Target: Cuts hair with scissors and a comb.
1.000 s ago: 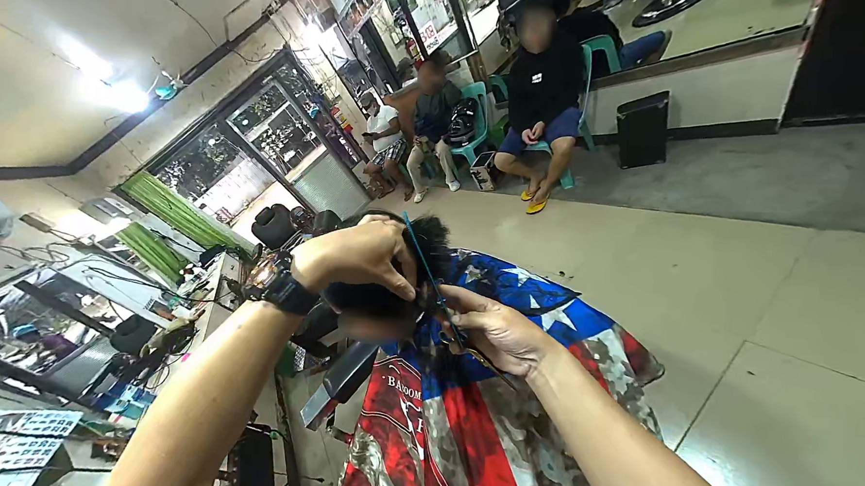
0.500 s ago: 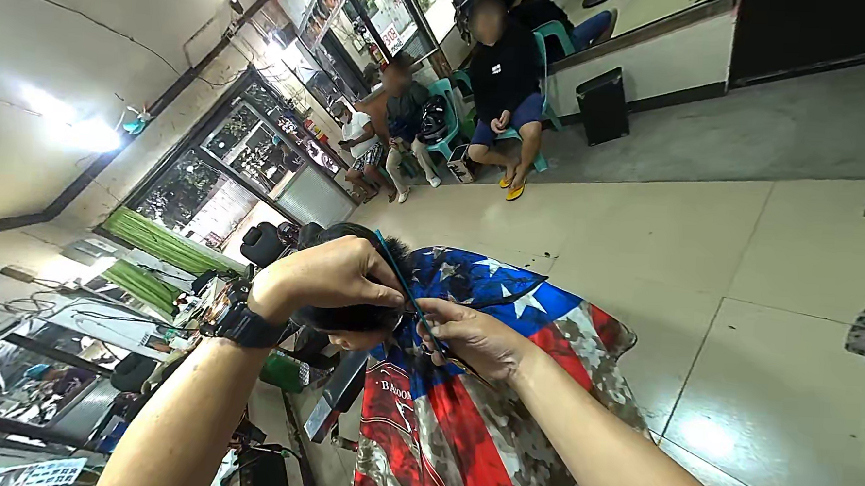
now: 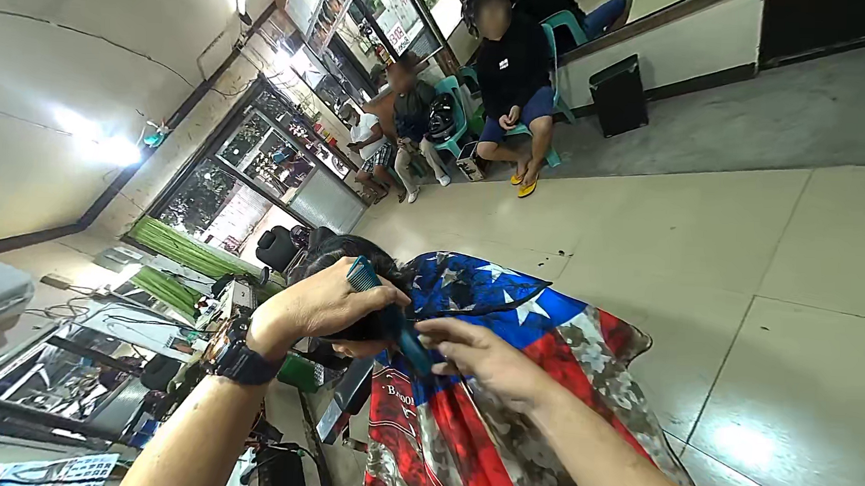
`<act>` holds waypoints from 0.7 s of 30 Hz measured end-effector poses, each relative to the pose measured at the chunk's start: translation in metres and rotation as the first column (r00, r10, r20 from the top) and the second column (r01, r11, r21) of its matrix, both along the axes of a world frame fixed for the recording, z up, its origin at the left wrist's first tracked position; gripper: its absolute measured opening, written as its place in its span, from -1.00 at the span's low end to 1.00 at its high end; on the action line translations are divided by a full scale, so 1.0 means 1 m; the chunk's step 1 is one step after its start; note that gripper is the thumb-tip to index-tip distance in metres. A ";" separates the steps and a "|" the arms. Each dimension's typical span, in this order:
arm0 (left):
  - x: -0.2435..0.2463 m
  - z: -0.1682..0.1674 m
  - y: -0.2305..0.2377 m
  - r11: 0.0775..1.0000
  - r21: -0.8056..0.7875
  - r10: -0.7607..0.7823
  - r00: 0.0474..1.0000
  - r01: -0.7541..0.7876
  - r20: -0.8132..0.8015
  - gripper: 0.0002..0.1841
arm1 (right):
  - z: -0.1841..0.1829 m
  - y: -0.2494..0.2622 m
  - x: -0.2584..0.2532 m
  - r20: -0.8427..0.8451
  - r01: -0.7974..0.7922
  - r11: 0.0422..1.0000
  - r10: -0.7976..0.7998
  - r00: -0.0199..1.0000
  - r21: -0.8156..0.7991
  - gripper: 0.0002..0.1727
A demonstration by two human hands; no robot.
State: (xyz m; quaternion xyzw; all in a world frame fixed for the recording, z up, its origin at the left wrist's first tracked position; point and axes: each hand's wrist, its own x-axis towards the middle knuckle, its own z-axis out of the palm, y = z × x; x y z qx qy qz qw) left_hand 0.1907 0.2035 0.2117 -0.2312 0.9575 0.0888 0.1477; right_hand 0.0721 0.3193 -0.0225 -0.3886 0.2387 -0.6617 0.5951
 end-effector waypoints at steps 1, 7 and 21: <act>0.000 0.000 0.001 0.999 -0.014 -0.032 1.000 0.032 0.001 -0.60 | -0.008 0.002 -0.011 0.113 0.022 0.998 -0.028 0.993 0.055 -0.58; -0.004 -0.003 0.003 0.963 -0.142 -0.231 0.973 0.231 0.015 -0.59 | -0.055 0.015 -0.062 0.450 0.061 0.995 -0.090 0.888 0.079 -0.70; -0.018 -0.003 0.010 0.950 -0.165 -0.256 0.964 0.265 0.076 -0.57 | -0.028 0.004 -0.070 -0.586 -0.252 0.961 0.140 0.798 -0.112 -0.53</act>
